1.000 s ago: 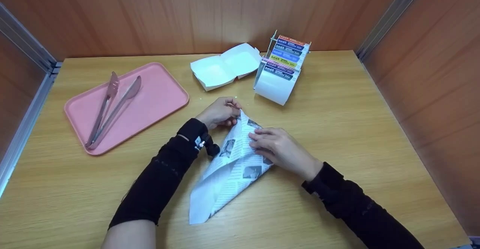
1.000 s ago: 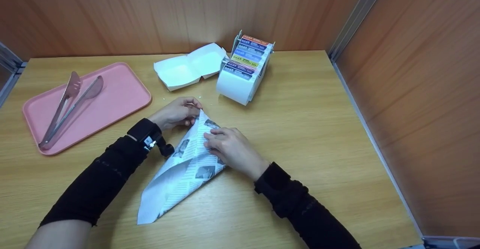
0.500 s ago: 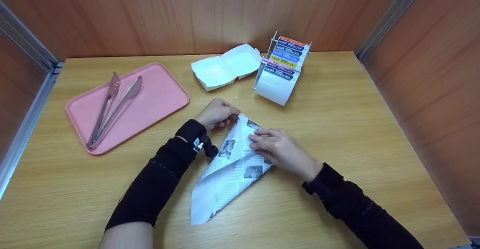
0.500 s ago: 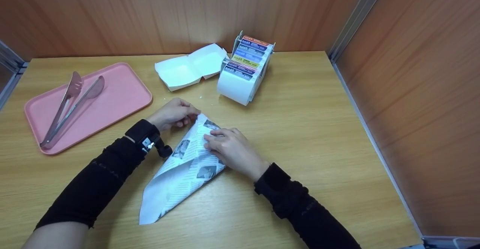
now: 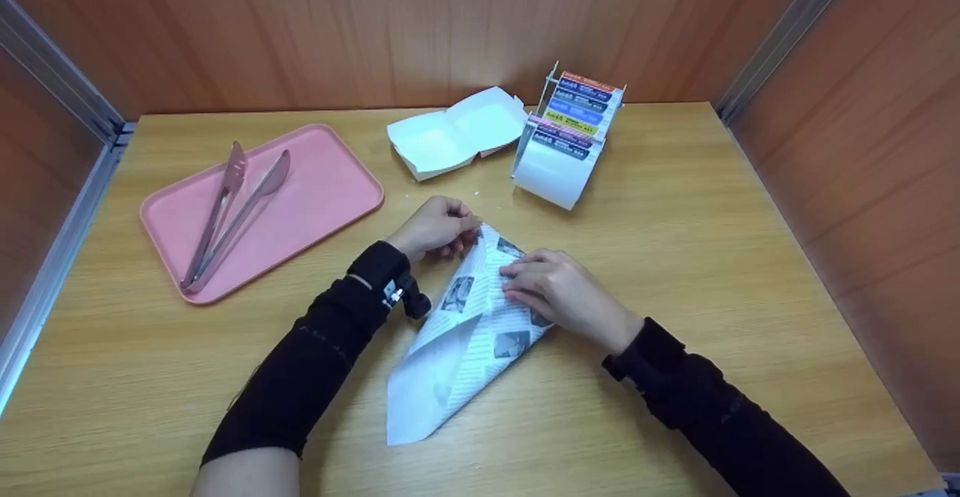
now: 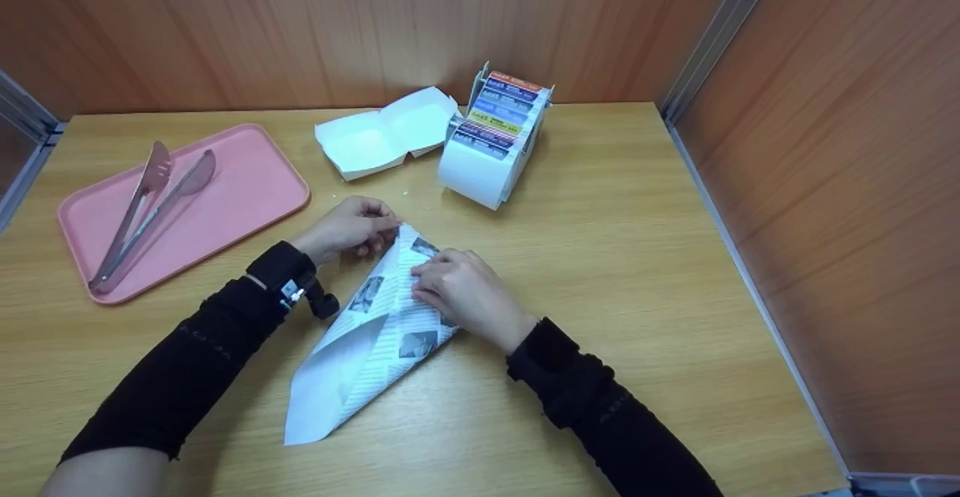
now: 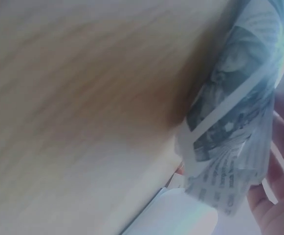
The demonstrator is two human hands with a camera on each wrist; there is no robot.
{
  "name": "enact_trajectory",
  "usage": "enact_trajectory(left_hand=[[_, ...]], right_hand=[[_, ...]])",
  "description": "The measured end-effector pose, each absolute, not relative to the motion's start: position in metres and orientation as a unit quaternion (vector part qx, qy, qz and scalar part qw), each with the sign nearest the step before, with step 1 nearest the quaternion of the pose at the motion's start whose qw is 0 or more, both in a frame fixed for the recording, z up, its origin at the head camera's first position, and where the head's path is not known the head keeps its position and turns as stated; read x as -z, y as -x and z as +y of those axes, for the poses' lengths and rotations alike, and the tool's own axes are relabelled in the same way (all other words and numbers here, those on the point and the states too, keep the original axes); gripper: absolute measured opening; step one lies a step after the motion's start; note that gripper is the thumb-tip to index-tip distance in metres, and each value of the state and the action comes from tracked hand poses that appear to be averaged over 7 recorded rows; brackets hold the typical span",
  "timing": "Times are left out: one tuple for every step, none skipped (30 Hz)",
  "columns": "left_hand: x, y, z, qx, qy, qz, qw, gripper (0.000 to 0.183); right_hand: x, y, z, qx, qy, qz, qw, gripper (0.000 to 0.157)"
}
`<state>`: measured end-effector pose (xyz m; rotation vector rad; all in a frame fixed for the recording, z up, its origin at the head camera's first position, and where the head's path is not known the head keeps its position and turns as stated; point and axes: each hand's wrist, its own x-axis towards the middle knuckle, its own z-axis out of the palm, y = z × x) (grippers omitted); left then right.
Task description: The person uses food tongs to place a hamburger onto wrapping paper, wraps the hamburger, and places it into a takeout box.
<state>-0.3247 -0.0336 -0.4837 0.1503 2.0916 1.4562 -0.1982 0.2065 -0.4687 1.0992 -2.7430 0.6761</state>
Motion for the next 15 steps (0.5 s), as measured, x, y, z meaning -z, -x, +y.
enact_trajectory(left_hand=[[0.483, 0.322, -0.036, -0.544, -0.068, 0.788, 0.281, 0.018], [0.482, 0.320, -0.039, -0.540, -0.082, 0.793, 0.271, 0.019], [0.481, 0.316, -0.042, -0.532, -0.096, 0.799, 0.263, 0.019], [0.481, 0.313, -0.046, -0.522, -0.111, 0.806, 0.256, 0.018], [0.480, 0.309, -0.050, -0.509, -0.125, 0.814, 0.252, 0.018], [0.479, 0.305, -0.055, -0.494, -0.141, 0.821, 0.249, 0.017], [0.477, 0.300, -0.060, -0.475, -0.156, 0.831, 0.244, 0.015], [0.476, 0.295, -0.066, -0.457, -0.172, 0.839, 0.240, 0.012], [0.474, 0.288, -0.072, -0.437, -0.187, 0.848, 0.235, 0.009], [0.473, 0.282, -0.078, -0.416, -0.203, 0.856, 0.229, 0.007], [0.472, 0.274, -0.085, -0.395, -0.219, 0.864, 0.223, 0.004], [0.470, 0.266, -0.091, -0.375, -0.236, 0.871, 0.214, 0.003], [0.469, 0.257, -0.099, -0.354, -0.254, 0.877, 0.204, 0.006], [0.469, 0.248, -0.106, -0.336, -0.275, 0.881, 0.189, 0.010], [0.469, 0.238, -0.114, -0.316, -0.298, 0.884, 0.170, 0.015]], right_hand=[[0.468, 0.200, 0.205, -0.221, -0.363, -0.903, 0.059, 0.017], [0.467, 0.201, 0.204, -0.221, -0.363, -0.903, 0.060, 0.016], [0.467, 0.202, 0.203, -0.221, -0.363, -0.903, 0.060, 0.015], [0.467, 0.203, 0.202, -0.220, -0.362, -0.904, 0.058, 0.014], [0.466, 0.204, 0.202, -0.220, -0.360, -0.905, 0.055, 0.015], [0.466, 0.204, 0.201, -0.220, -0.358, -0.906, 0.051, 0.017], [0.466, 0.205, 0.201, -0.219, -0.358, -0.907, 0.046, 0.019], [0.466, 0.205, 0.201, -0.217, -0.356, -0.908, 0.041, 0.022], [0.465, 0.205, 0.201, -0.215, -0.355, -0.909, 0.037, 0.024], [0.465, 0.206, 0.201, -0.214, -0.355, -0.909, 0.033, 0.026], [0.465, 0.206, 0.201, -0.214, -0.355, -0.910, 0.029, 0.027], [0.465, 0.206, 0.201, -0.213, -0.356, -0.910, 0.027, 0.027], [0.465, 0.206, 0.200, -0.211, -0.357, -0.910, 0.026, 0.027], [0.466, 0.206, 0.200, -0.210, -0.357, -0.910, 0.025, 0.028], [0.465, 0.205, 0.200, -0.209, -0.358, -0.910, 0.026, 0.028]])
